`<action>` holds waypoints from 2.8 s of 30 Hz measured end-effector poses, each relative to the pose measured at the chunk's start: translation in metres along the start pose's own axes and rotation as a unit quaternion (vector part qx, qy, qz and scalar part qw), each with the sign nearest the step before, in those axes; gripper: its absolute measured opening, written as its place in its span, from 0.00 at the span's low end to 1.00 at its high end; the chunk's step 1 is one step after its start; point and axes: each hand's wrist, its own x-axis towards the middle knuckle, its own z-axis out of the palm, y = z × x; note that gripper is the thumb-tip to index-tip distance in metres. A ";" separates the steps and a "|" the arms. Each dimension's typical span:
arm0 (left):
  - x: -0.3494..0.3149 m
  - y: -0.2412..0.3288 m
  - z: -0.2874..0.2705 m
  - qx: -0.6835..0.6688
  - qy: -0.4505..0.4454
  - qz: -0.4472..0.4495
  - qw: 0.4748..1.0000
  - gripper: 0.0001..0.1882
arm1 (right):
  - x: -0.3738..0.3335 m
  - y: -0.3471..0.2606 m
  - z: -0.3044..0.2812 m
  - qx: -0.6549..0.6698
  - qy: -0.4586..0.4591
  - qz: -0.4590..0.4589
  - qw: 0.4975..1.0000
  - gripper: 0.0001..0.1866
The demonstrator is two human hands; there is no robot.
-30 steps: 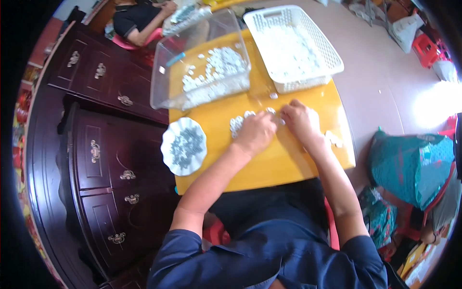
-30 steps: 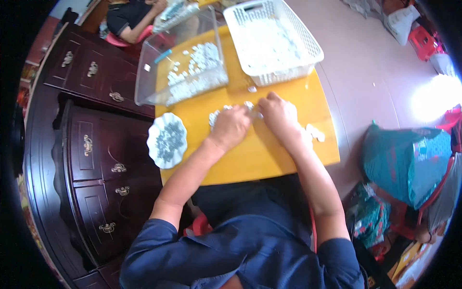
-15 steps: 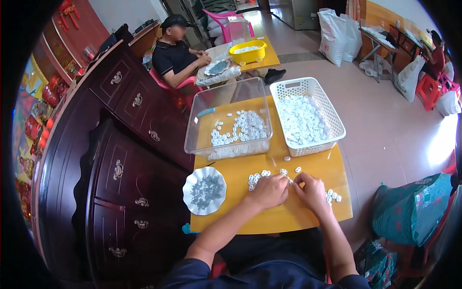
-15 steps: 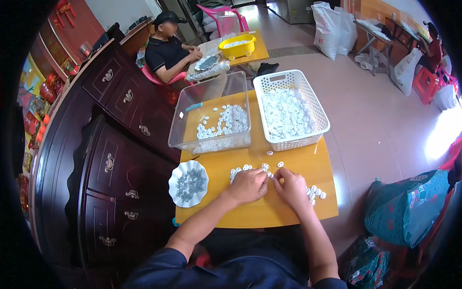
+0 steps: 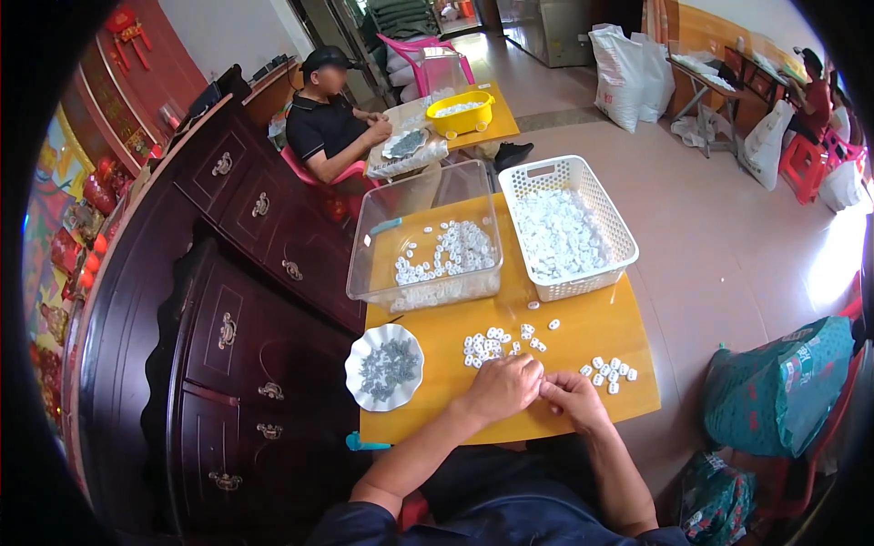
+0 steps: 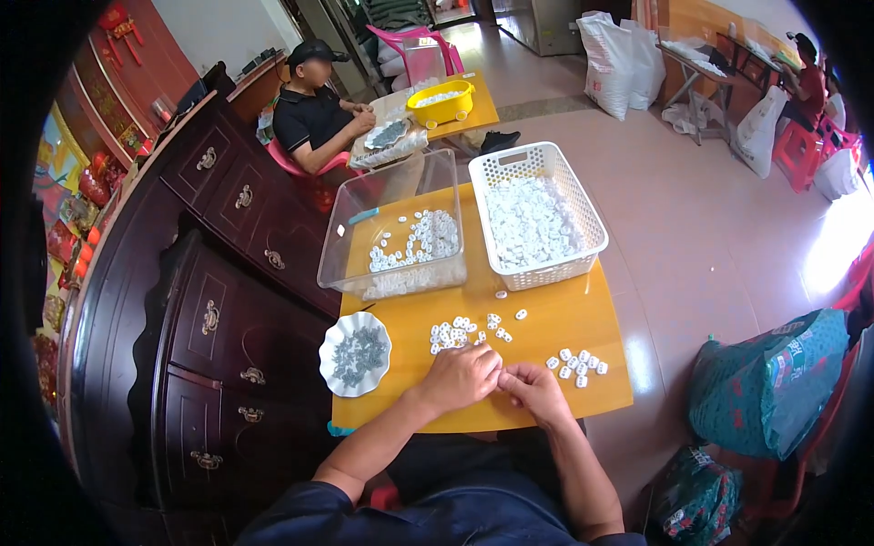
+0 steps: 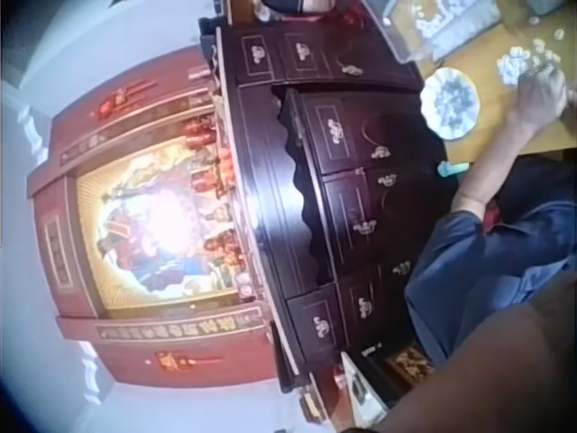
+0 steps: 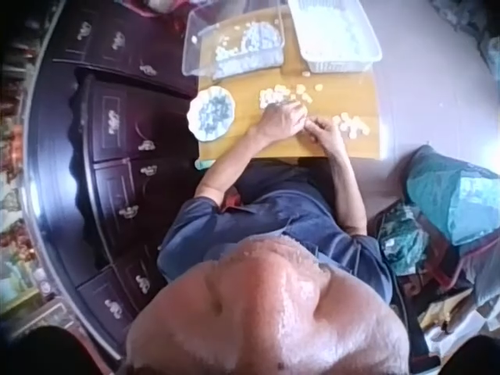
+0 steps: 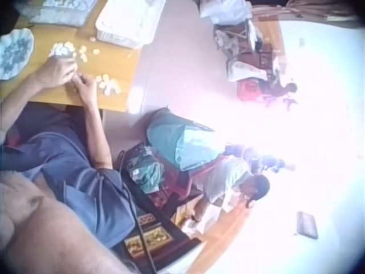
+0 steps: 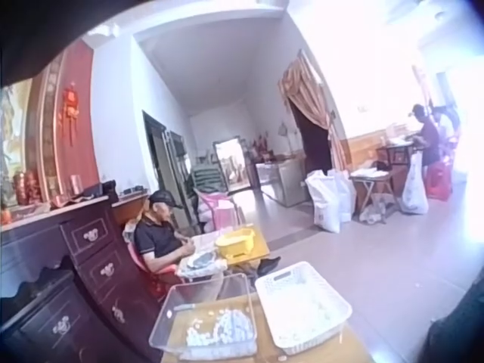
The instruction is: Manually assembling small white plastic rings and components at a table.
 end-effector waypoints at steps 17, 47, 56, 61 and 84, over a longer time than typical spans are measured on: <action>-0.007 0.021 -0.007 -0.143 0.000 -0.034 0.989 0.05 | -0.013 0.008 -0.012 0.141 -0.043 0.030 0.989 0.08; 0.007 0.035 0.021 -0.205 0.069 -0.149 0.965 0.03 | -0.016 0.005 -0.007 0.180 0.041 -0.047 0.982 0.06; 0.008 0.027 0.024 -0.210 0.046 -0.156 0.964 0.03 | -0.017 -0.002 0.000 0.124 0.113 -0.064 0.984 0.05; 0.020 0.018 0.016 -0.224 0.069 -0.147 0.961 0.02 | -0.005 -0.006 -0.003 0.147 0.098 -0.052 0.983 0.06; 0.009 0.018 0.031 -0.252 0.045 -0.170 0.951 0.03 | -0.011 0.007 -0.003 0.153 0.103 -0.051 0.982 0.06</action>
